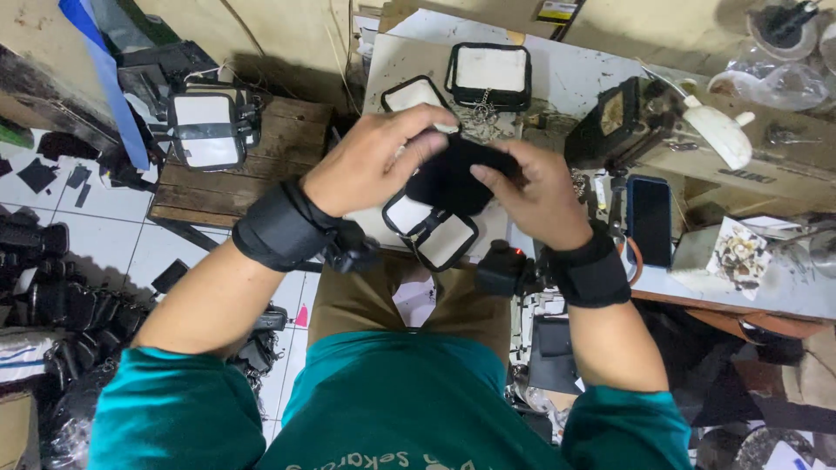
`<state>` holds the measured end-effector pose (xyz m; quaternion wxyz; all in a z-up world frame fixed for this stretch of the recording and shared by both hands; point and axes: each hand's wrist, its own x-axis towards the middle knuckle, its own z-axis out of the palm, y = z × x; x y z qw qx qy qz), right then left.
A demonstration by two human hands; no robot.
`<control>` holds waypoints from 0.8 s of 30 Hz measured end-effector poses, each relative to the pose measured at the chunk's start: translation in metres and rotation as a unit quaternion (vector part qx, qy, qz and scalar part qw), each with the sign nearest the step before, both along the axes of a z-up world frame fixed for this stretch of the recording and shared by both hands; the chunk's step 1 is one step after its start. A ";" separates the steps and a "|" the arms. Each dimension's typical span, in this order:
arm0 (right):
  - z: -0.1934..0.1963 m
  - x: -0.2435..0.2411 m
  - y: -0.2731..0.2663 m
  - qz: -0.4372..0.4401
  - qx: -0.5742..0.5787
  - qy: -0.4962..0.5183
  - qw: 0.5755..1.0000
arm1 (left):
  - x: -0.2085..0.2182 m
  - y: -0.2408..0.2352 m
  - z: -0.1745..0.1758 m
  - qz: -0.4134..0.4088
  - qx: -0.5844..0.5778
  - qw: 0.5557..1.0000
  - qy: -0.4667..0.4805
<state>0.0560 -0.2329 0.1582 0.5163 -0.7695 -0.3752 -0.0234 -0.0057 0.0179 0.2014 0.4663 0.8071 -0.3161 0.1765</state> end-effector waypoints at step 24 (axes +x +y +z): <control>-0.026 -0.066 -0.012 -0.120 0.162 -0.021 0.979 | -0.056 -0.047 -0.025 0.120 0.079 0.952 -0.270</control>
